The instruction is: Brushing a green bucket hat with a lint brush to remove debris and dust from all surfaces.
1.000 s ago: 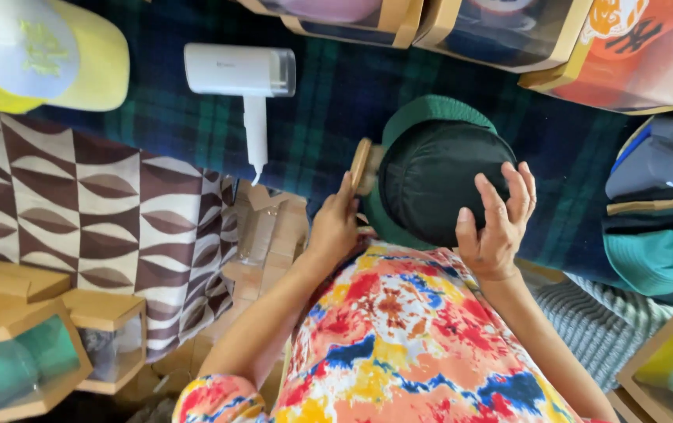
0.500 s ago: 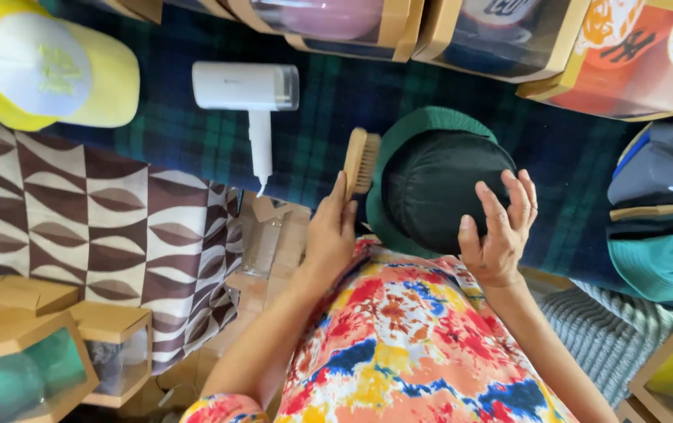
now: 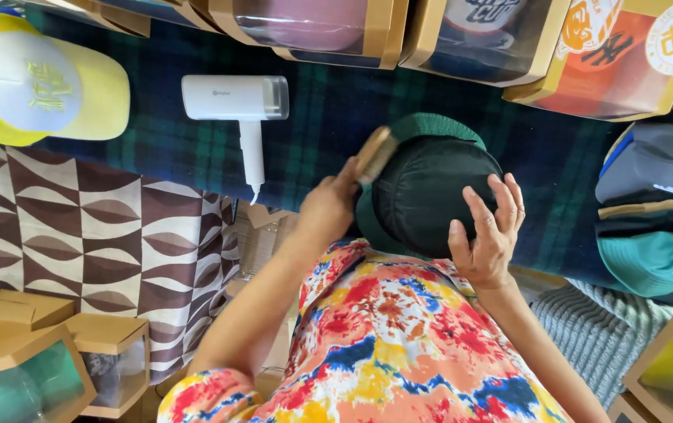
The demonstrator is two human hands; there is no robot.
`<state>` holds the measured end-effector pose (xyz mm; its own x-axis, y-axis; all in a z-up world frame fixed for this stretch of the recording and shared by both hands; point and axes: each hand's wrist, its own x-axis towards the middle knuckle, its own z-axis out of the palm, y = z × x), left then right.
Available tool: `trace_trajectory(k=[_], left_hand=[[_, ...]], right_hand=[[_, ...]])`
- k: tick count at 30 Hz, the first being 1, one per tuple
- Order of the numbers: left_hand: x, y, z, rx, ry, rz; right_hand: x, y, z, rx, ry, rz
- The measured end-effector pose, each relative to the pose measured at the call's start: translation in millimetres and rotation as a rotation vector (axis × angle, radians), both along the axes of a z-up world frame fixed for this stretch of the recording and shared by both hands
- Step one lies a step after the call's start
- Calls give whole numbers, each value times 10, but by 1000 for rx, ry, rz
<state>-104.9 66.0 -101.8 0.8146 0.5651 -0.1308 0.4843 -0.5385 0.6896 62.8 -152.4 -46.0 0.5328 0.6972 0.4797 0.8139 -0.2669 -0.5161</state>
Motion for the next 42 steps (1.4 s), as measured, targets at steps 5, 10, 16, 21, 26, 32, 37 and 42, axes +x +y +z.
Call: trace_trajectory(k=[5, 10, 16, 21, 26, 32, 37, 42], left_hand=[[95, 94, 274, 210, -251, -13], [62, 300, -55, 155, 35, -146], [705, 464, 714, 185, -131, -285], [883, 795, -144, 383, 138, -469], [1473, 642, 1194, 82, 15, -592], [1925, 645, -121, 76, 278, -608], [2181, 607, 318, 22, 243, -809], [2002, 604, -267, 168, 397, -733]], right_hand=[[4, -3, 14, -26, 0, -1], [21, -29, 3, -21, 16, 21], [12, -24, 3, -30, 31, -2], [-10, -28, 31, -24, 40, -3], [-27, 14, 58, -52, 38, -37], [-21, -7, 44, -58, 29, -31], [-27, 11, 1, -48, 38, -43], [8, 27, 76, -33, 14, 15]])
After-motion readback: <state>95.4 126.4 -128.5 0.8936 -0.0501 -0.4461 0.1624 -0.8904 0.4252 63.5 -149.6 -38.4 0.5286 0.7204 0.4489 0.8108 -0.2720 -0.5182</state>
